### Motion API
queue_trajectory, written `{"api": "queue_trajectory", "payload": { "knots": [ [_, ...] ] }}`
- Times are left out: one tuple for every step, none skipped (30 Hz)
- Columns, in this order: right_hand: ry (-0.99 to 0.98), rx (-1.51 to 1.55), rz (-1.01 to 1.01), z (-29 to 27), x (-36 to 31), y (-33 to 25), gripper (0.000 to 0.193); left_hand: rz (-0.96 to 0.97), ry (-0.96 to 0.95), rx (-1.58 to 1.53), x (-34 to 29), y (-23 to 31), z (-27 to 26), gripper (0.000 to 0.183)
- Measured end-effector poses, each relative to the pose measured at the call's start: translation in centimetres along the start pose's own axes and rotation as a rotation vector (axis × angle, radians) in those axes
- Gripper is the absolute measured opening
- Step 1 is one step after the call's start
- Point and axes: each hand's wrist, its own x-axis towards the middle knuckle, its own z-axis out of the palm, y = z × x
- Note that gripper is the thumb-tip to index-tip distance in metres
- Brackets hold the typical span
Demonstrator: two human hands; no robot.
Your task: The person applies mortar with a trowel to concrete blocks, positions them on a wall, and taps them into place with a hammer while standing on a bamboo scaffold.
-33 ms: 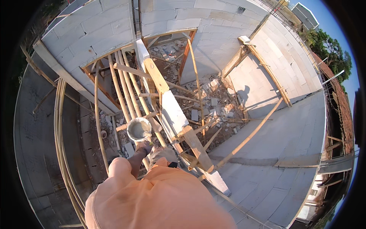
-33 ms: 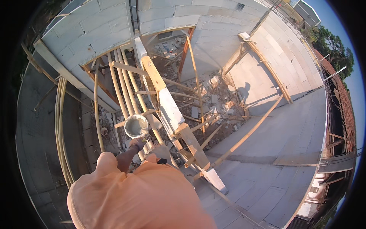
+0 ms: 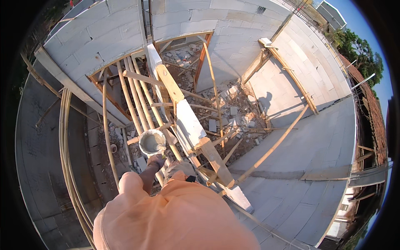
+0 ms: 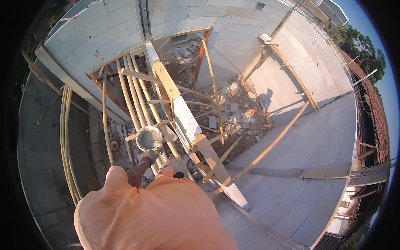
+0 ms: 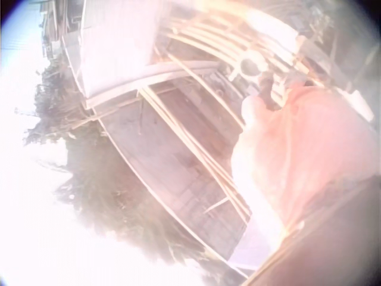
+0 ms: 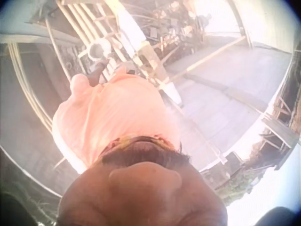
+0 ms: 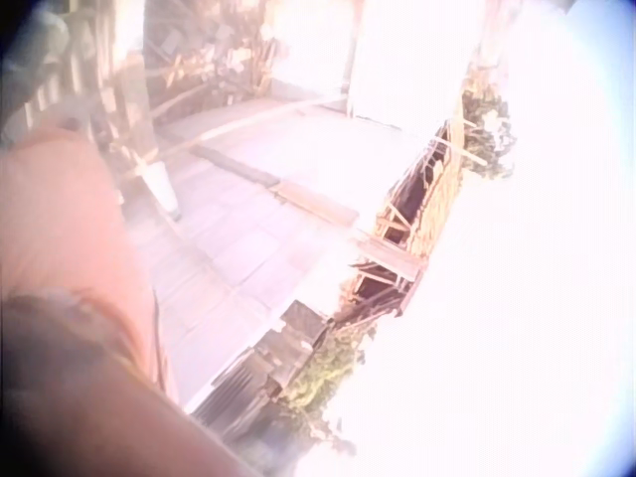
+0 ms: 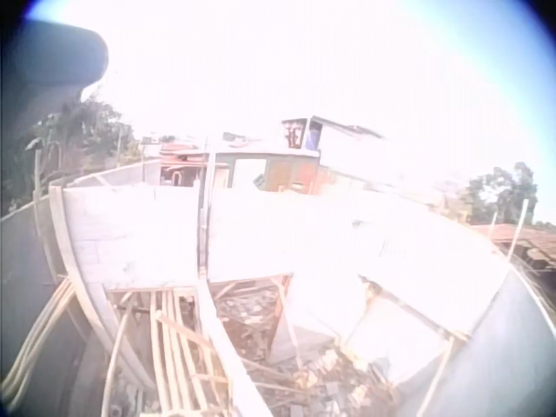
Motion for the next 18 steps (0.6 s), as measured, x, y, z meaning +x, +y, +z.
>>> {"api": "queue_trajectory", "payload": {
  "knots": [
    [-0.007, 0.010, -0.026, 1.1, -0.2, -0.7, 0.027, -0.045, -0.029, -0.009, 0.4, -0.1, -0.7, 0.048],
    [-0.015, 0.016, -0.055, 2.4, -0.2, -1.8, 0.027, -0.091, -0.058, -0.017, 0.8, 0.0, -1.7, 0.049],
    [-0.013, 0.020, -0.074, 3.2, -0.3, -2.4, 0.028, -0.127, -0.090, -0.025, 0.5, 1.2, -3.3, 0.051],
    [-0.036, 0.024, -0.091, 4.6, -0.6, -3.1, 0.028, -0.126, -0.099, -0.008, 1.2, 0.7, -4.3, 0.051],
    [-0.051, 0.028, -0.107, 6.0, -0.7, -4.0, 0.028, -0.132, -0.123, 0.002, 2.2, 0.2, -5.2, 0.051],
    [-0.073, 0.028, -0.109, 7.6, -1.0, -4.4, 0.029, -0.149, -0.147, 0.011, 2.7, -0.9, -6.0, 0.051],
    [-0.090, 0.032, -0.113, 9.1, -1.1, -4.8, 0.029, -0.151, -0.123, 0.008, 3.2, -1.6, -7.0, 0.051],
    [-0.111, 0.033, -0.111, 10.7, -1.4, -5.2, 0.029, -0.161, -0.117, 0.028, 4.5, -3.0, -7.1, 0.051],
    [-0.103, 0.034, -0.111, 11.2, -1.4, -5.5, 0.029, -0.151, -0.180, 0.033, 3.8, -1.7, -8.2, 0.052],
    [-0.099, 0.042, -0.104, 11.7, -1.5, -5.8, 0.030, -0.142, -0.219, 0.034, 3.8, 0.5, -10.3, 0.053],
    [-0.118, 0.048, -0.096, 13.0, -1.3, -5.9, 0.030, -0.089, -0.183, 0.031, 4.9, -0.4, -9.9, 0.054],
    [-0.121, 0.054, -0.079, 13.6, -1.0, -5.9, 0.030, -0.030, -0.142, 0.025, 6.0, -1.0, -8.4, 0.055],
    [-0.088, 0.070, -0.057, 13.2, -0.9, -5.6, 0.031, 0.014, -0.170, 0.025, 6.9, 0.9, -8.1, 0.056],
    [-0.064, 0.081, -0.035, 13.1, -1.0, -5.5, 0.031, 0.048, -0.204, 0.030, 7.2, 2.5, -8.0, 0.058],
    [-0.049, 0.093, -0.016, 13.3, -1.1, -5.5, 0.031, 0.074, -0.213, 0.026, 7.6, 3.7, -8.1, 0.058],
    [-0.050, 0.096, -0.003, 13.9, -1.2, -5.7, 0.032, 0.089, -0.226, 0.022, 7.7, 4.1, -8.5, 0.058],
    [-0.053, 0.103, 0.006, 14.3, -1.2, -5.5, 0.032, 0.079, -0.217, 0.019, 8.5, 4.7, -8.8, 0.058],
    [-0.053, 0.116, 0.012, 14.7, -1.5, -5.3, 0.032, 0.108, -0.222, 0.001, 9.8, 5.0, -8.8, 0.058]
  ]
}}
